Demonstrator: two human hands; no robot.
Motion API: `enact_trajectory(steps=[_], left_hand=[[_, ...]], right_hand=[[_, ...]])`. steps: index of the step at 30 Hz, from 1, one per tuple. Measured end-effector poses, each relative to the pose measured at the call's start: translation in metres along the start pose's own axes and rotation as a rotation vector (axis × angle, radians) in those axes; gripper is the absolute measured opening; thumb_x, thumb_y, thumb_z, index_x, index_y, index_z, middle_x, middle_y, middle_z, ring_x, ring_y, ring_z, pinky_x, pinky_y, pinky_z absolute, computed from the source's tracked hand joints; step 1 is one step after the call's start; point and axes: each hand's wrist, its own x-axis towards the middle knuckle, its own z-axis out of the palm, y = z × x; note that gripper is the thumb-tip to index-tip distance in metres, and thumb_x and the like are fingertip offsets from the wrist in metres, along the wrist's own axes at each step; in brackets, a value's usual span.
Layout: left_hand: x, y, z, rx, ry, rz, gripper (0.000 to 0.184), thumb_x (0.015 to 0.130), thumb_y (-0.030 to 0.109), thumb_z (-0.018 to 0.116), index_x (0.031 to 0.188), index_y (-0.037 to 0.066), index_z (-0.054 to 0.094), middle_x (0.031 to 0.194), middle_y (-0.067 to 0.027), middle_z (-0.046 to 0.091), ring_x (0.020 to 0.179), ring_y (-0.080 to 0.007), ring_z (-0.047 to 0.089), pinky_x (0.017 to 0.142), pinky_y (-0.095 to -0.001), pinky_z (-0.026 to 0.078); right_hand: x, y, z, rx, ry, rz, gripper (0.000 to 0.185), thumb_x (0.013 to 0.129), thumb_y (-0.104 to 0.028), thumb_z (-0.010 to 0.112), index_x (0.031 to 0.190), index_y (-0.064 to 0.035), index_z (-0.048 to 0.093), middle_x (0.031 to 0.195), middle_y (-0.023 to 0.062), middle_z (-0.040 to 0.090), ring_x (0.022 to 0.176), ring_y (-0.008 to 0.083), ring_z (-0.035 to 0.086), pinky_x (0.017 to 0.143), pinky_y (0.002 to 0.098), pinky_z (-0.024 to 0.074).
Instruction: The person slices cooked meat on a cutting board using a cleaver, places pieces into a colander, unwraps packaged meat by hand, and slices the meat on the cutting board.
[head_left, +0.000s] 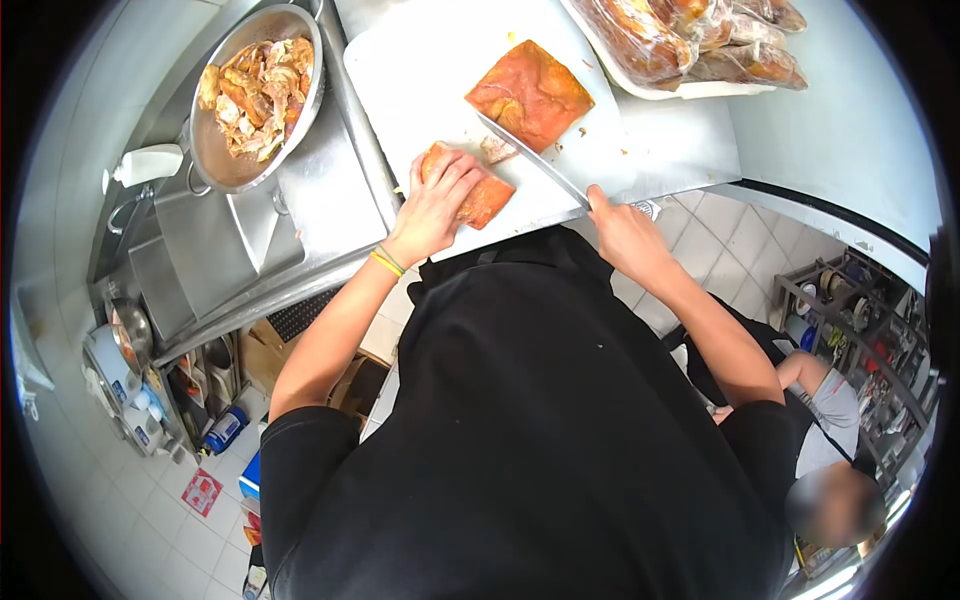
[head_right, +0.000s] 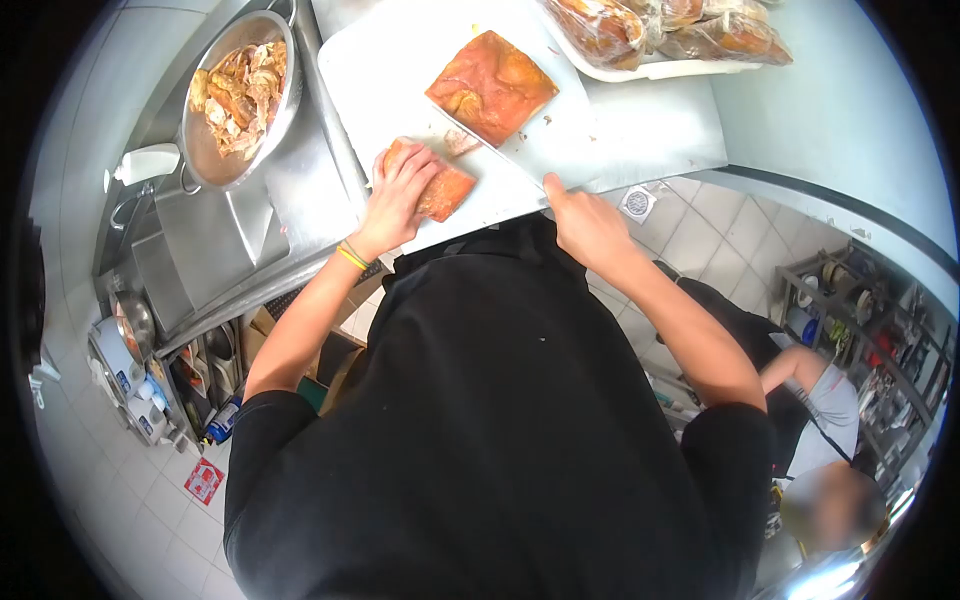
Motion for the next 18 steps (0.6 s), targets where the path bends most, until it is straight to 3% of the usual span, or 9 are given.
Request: enact_trajectory(steps=[1, 5, 7, 8, 13, 15, 16, 17, 18], left_hand=[[-0.002, -0.003, 0.002, 0.007, 0.019, 0.02, 0.077, 0.059, -0.001, 0.072, 0.131, 0.008, 0.047, 0.137, -0.0093, 0.043, 0.135, -0.0296, 0.035, 0.11, -0.0596, 0.02], [-0.028, -0.019, 0.012, -0.066, 0.152, 0.012, 0.074, 0.056, -0.006, 0.067, 0.127, 0.009, 0.051, 0.132, -0.0104, 0.045, 0.13, -0.0315, 0.038, 0.11, -0.0588, 0.021], [-0.036, -0.02, 0.015, -0.084, 0.348, -0.064, 0.071, 0.055, -0.007, 0.068, 0.123, 0.011, 0.055, 0.123, -0.0125, 0.046, 0.124, -0.0341, 0.041, 0.108, -0.0575, 0.024], [-0.031, -0.011, 0.002, -0.089, 0.33, -0.175, 0.07, 0.055, -0.006, 0.071, 0.121, 0.013, 0.056, 0.116, -0.0141, 0.045, 0.119, -0.0361, 0.042, 0.107, -0.0522, 0.029], [-0.027, -0.017, -0.018, -0.379, 0.502, -0.451, 0.071, 0.057, -0.001, 0.078, 0.123, 0.009, 0.053, 0.118, -0.0165, 0.048, 0.118, -0.034, 0.045, 0.104, -0.0441, 0.037], [-0.038, -0.031, -0.032, -1.573, 0.558, -0.638, 0.072, 0.064, 0.004, 0.079, 0.129, 0.006, 0.048, 0.123, -0.0183, 0.053, 0.122, -0.0333, 0.048, 0.107, -0.0469, 0.037], [-0.048, -0.033, -0.027, -1.783, 0.735, -0.612, 0.076, 0.07, 0.015, 0.079, 0.136, 0.003, 0.043, 0.126, -0.0198, 0.054, 0.123, -0.0322, 0.051, 0.111, -0.0512, 0.035], [-0.05, -0.031, -0.033, -1.764, 0.75, -0.61, 0.076, 0.07, 0.015, 0.079, 0.136, 0.003, 0.043, 0.126, -0.0198, 0.054, 0.123, -0.0322, 0.051, 0.111, -0.0512, 0.035], [-0.05, -0.028, -0.039, -2.118, 0.746, -0.447, 0.074, 0.074, 0.022, 0.076, 0.137, 0.003, 0.042, 0.127, -0.0206, 0.054, 0.123, -0.0326, 0.051, 0.111, -0.0526, 0.033]], right_hand=[[-0.001, 0.0, -0.003, -0.002, 0.001, -0.007, 0.019, 0.095, -0.01, 0.052, 0.106, 0.0002, 0.04, 0.059, 0.023, 0.056, 0.062, 0.0444, 0.059, 0.056, 0.0536, 0.0447], [-0.002, 0.002, -0.006, 0.027, 0.011, -0.011, 0.02, 0.096, -0.012, 0.052, 0.106, -0.0001, 0.04, 0.058, 0.0227, 0.055, 0.061, 0.0446, 0.059, 0.056, 0.0534, 0.0446], [-0.001, 0.003, -0.007, 0.026, 0.008, -0.016, 0.02, 0.096, -0.013, 0.052, 0.107, -0.0005, 0.04, 0.058, 0.0224, 0.055, 0.061, 0.0447, 0.059, 0.056, 0.0533, 0.0447], [-0.003, 0.0, -0.01, 0.036, 0.023, -0.017, 0.02, 0.096, -0.014, 0.052, 0.107, -0.0008, 0.041, 0.059, 0.0226, 0.056, 0.061, 0.0453, 0.058, 0.056, 0.0537, 0.0445], [-0.017, -0.03, -0.045, 0.079, 0.066, 0.003, 0.019, 0.095, -0.015, 0.052, 0.106, -0.0005, 0.045, 0.062, 0.0231, 0.059, 0.063, 0.0449, 0.061, 0.058, 0.0534, 0.0453], [-0.018, -0.036, -0.048, 0.254, 0.047, 0.044, 0.022, 0.095, -0.016, 0.053, 0.109, -0.0004, 0.046, 0.065, 0.0247, 0.06, 0.066, 0.0465, 0.061, 0.06, 0.0544, 0.0442], [-0.013, -0.035, -0.044, 0.261, 0.053, 0.024, 0.022, 0.095, -0.016, 0.053, 0.109, -0.0004, 0.046, 0.065, 0.0247, 0.06, 0.066, 0.0465, 0.061, 0.06, 0.0544, 0.0442], [-0.007, -0.031, -0.035, 0.251, 0.037, -0.023, 0.024, 0.095, -0.016, 0.054, 0.112, -0.0006, 0.046, 0.068, 0.0259, 0.06, 0.069, 0.0472, 0.061, 0.062, 0.0547, 0.0444], [-0.001, -0.027, -0.025, 0.24, 0.022, -0.072, 0.027, 0.095, -0.015, 0.055, 0.116, -0.0009, 0.047, 0.071, 0.027, 0.061, 0.072, 0.0479, 0.061, 0.063, 0.0549, 0.0446]])
